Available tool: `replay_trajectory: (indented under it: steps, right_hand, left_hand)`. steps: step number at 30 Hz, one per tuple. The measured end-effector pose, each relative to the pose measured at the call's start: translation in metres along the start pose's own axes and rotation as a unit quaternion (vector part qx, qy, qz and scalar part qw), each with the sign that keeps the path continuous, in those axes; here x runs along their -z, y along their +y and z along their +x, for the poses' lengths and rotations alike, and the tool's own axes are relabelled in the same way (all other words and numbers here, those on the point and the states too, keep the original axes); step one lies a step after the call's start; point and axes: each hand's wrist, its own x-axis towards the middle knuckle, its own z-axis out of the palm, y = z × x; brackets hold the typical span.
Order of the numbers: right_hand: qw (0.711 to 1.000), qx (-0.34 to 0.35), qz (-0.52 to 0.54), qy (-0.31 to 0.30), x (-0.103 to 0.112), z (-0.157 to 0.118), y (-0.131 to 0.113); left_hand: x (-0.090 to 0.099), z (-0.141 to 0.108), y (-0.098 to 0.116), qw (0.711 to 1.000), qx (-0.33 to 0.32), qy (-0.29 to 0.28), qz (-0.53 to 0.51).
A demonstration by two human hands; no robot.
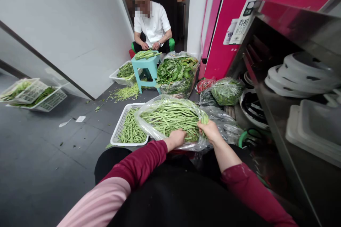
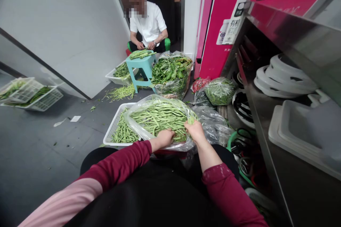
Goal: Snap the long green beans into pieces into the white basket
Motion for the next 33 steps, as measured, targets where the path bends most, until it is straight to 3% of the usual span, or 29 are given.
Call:
replay_trajectory:
  steps: [3, 5, 10, 14, 18, 22, 27, 30, 33]
  right_hand:
    - [0.993, -0.041, 0.107, 0.025, -0.001, -0.003, -0.003]
    - [0.989, -0.055, 0.137, 0.007, -0.003, -0.005, -0.005]
    - [0.988, -0.068, 0.138, -0.013, -0.009, -0.007, -0.009]
    - [0.988, -0.059, 0.136, -0.038, -0.014, -0.013, -0.014]
    - [0.984, 0.011, 0.161, -0.074, -0.022, -0.022, -0.022]
    - [0.983, 0.142, 0.115, -0.009, -0.025, -0.028, -0.027]
    - [0.984, 0.159, 0.083, 0.023, -0.022, -0.032, -0.032]
    - [0.982, 0.175, 0.047, -0.046, -0.018, -0.039, -0.036]
    - [0.960, 0.139, 0.118, -0.213, -0.017, -0.045, -0.036]
  left_hand:
    - [0.006, 0.000, -0.010, 0.999, 0.028, 0.042, 0.017]
    - [0.009, 0.001, -0.016, 0.996, 0.057, 0.057, 0.034]
    - [0.021, -0.005, -0.032, 0.994, 0.060, 0.068, 0.056]
    - [0.047, -0.027, -0.041, 0.985, 0.048, 0.156, 0.053]
    - [0.070, -0.047, -0.036, 0.974, 0.021, 0.212, 0.079]
    - [0.076, -0.054, -0.028, 0.971, -0.013, 0.213, 0.110]
    - [0.077, -0.057, -0.033, 0.962, -0.050, 0.231, 0.137]
    - [0.082, -0.060, -0.043, 0.961, -0.057, 0.234, 0.138]
    - [0.086, -0.062, -0.058, 0.961, -0.071, 0.237, 0.123]
